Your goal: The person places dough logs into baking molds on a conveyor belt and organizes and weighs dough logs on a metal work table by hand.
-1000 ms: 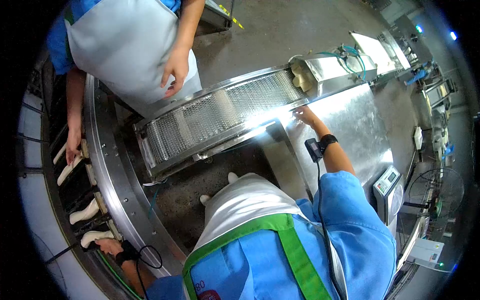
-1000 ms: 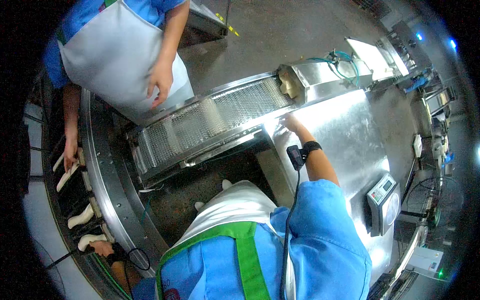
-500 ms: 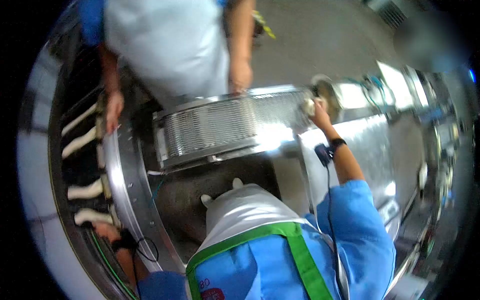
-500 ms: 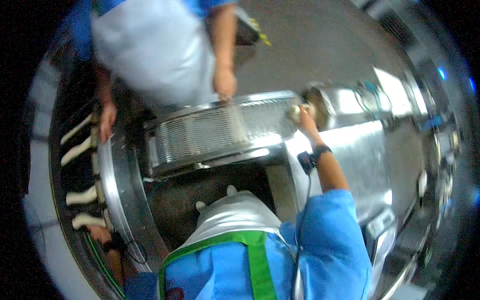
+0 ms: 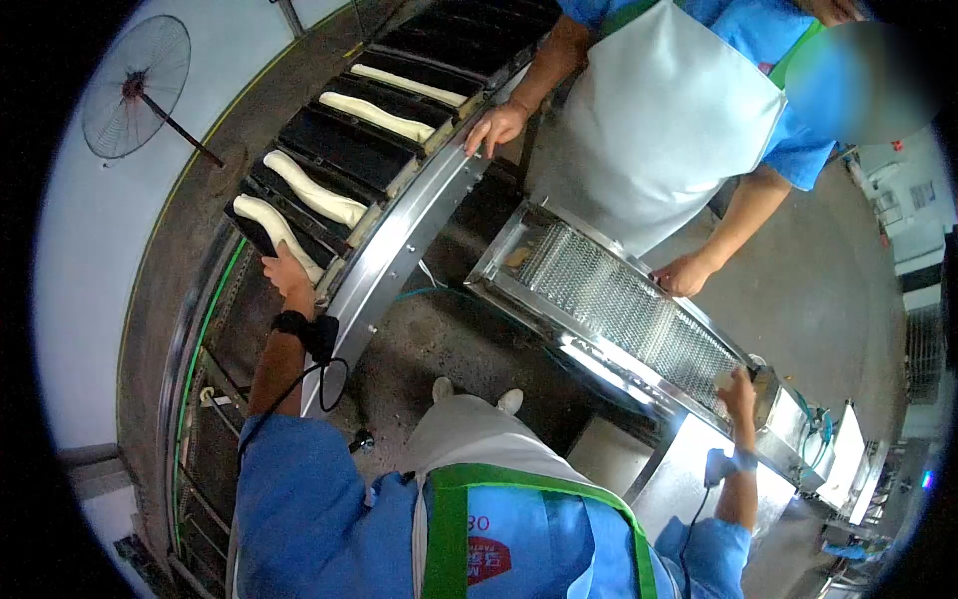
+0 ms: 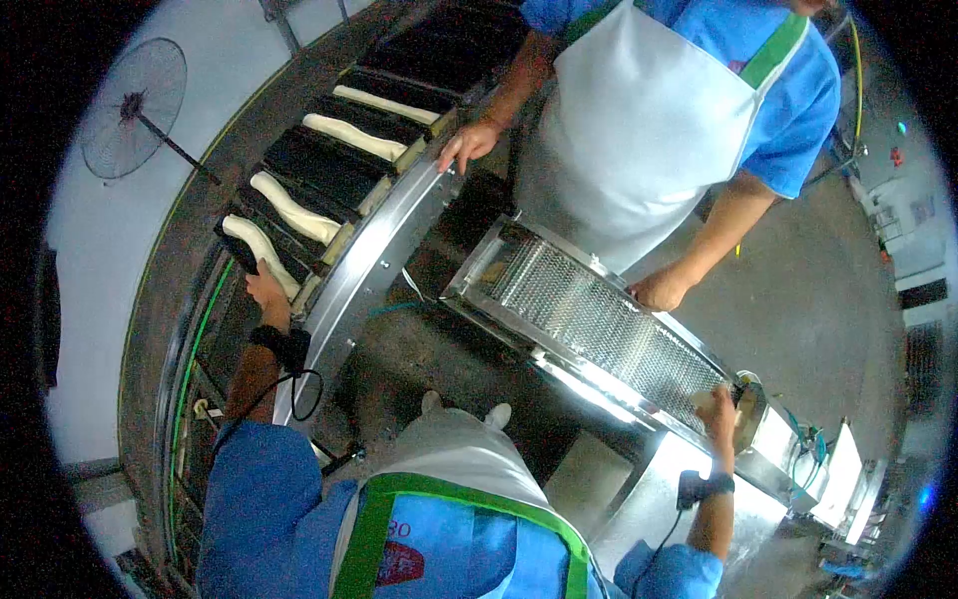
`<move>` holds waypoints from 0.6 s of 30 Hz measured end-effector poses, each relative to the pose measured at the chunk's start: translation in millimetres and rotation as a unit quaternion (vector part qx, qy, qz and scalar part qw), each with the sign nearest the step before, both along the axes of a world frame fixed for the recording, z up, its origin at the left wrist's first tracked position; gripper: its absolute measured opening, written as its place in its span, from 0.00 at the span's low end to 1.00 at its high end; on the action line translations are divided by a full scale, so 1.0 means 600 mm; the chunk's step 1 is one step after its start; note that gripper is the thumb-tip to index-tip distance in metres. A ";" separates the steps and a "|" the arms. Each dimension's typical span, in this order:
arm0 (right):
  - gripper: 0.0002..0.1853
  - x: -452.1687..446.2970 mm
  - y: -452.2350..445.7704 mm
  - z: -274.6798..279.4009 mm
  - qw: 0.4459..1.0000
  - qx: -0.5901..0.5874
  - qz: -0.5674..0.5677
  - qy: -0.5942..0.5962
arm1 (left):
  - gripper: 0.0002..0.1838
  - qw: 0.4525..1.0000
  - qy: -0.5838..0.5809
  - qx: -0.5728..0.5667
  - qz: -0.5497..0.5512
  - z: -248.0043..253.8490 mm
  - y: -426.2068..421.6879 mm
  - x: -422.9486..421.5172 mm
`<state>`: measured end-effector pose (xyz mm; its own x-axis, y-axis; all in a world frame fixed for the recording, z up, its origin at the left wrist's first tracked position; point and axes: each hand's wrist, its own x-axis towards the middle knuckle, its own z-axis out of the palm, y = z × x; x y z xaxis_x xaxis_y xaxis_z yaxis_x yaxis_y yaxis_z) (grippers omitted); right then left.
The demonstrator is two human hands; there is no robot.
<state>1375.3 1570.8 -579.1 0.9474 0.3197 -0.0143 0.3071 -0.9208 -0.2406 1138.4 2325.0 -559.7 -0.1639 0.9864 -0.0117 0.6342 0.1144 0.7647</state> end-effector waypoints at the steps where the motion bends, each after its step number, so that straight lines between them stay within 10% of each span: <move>1: 0.22 -0.009 0.016 0.032 0.994 0.108 0.000 -0.028 | 0.36 1.000 0.012 -0.006 0.001 -0.004 0.007 -0.004; 6: 0.22 -0.016 0.055 0.220 0.929 0.340 -0.098 0.108 | 0.37 0.999 0.034 0.001 0.041 -0.050 0.029 -0.030; 18: 0.28 -0.084 0.568 0.529 0.801 0.561 0.199 0.059 | 0.31 0.999 -0.008 -0.043 0.014 0.011 -0.024 -0.116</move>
<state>1324.9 1911.6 -261.4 0.7804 0.4702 0.4122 0.4373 0.0608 -0.8973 1068.5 2310.9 -553.1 -0.1906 0.9767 -0.0990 0.6174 0.1977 0.7614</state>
